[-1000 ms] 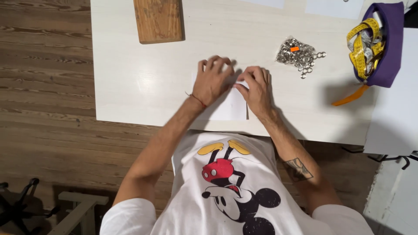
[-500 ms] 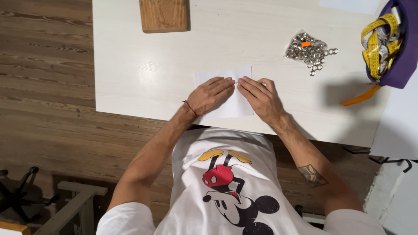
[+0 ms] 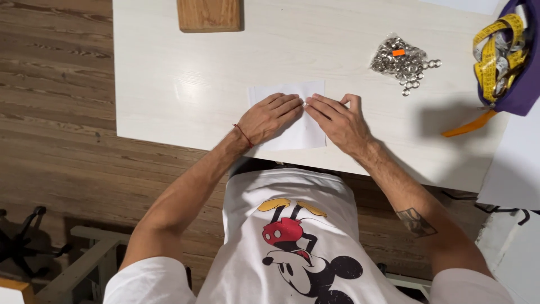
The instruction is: Attaching metal eyelets to a piece of white material using a manual press.
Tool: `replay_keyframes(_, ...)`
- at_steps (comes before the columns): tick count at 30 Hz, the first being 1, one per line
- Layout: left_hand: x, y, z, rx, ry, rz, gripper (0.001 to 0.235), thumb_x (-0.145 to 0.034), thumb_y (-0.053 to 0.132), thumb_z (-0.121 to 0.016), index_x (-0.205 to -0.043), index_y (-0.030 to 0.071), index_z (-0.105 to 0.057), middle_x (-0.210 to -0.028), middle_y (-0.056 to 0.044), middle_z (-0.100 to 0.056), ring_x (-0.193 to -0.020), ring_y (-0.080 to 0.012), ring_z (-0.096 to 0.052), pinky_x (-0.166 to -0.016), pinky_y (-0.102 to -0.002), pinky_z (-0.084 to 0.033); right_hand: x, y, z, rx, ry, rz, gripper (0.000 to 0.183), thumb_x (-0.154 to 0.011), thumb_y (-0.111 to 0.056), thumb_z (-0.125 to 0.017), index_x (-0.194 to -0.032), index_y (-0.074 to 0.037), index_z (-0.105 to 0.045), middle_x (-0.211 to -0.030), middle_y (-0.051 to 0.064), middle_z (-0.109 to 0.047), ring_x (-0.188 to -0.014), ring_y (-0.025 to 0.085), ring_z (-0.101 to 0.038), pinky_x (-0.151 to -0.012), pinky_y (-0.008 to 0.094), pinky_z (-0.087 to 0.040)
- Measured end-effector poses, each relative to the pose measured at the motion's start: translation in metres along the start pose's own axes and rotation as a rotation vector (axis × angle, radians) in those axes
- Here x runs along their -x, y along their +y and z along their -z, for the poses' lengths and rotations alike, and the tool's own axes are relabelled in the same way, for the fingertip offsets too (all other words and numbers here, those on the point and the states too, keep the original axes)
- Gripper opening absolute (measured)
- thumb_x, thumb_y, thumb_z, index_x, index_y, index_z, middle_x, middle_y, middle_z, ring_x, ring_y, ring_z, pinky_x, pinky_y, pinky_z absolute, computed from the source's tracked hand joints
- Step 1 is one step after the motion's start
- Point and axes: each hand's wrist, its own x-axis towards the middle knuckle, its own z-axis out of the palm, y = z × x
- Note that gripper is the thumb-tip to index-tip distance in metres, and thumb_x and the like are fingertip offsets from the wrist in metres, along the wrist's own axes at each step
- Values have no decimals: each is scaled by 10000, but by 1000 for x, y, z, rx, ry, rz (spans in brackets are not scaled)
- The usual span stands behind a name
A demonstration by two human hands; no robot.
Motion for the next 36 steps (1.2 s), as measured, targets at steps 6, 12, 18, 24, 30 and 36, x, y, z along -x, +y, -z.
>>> replay_keyframes(6,2,-6,3,118,-37,7,348,-1268,198,-522,-1467,66,-775,-1471,-148,-775,-1417,-318,-726,-1266,-453,-530,-8,2,7,-86,31,-14,231,-1229,-80,-651,-1387,-141,-808,-1439,34,-797,-1390,191,-759,-1006,432,-447)
replay_keyframes(12,-2,-10,2,61,-52,-23,321,-1256,237,-584,-1483,116,-777,-1472,-116,-773,-1415,-290,-724,-1263,-441,-529,1,7,-6,9,-11,-16,250,-1170,-108,-703,-1392,-177,-797,-1454,17,-781,-1393,180,-739,-1008,459,-448)
replay_keyframes(18,1,-9,4,-18,-58,-41,313,-1244,234,-595,-1479,124,-770,-1487,-101,-772,-1429,-269,-719,-1273,-427,-520,-4,13,-3,-12,28,7,252,-1158,-116,-710,-1366,-203,-820,-1446,-7,-794,-1405,175,-742,-1050,471,-438)
replay_keyframes(24,12,-15,-7,29,-52,-68,374,-1256,219,-542,-1524,76,-761,-1561,-129,-753,-1467,-291,-701,-1295,-444,-509,-2,16,-3,-68,51,5,225,-1193,-137,-710,-1374,-208,-824,-1465,-16,-813,-1421,148,-744,-1066,471,-422)
replay_keyframes(30,8,-12,-1,33,-81,-57,388,-1258,181,-495,-1525,52,-745,-1555,-145,-742,-1468,-309,-694,-1303,-458,-506,-2,14,-4,-41,47,11,245,-1172,-101,-712,-1363,-207,-824,-1464,-16,-803,-1412,147,-743,-1051,471,-436)
replay_keyframes(36,5,-9,-4,-47,-100,-60,367,-1234,178,-536,-1519,67,-739,-1519,-131,-745,-1453,-301,-693,-1292,-455,-506,-1,12,-8,-4,39,10,296,-1132,-90,-722,-1385,-209,-819,-1442,-10,-792,-1398,159,-742,-1043,489,-455)
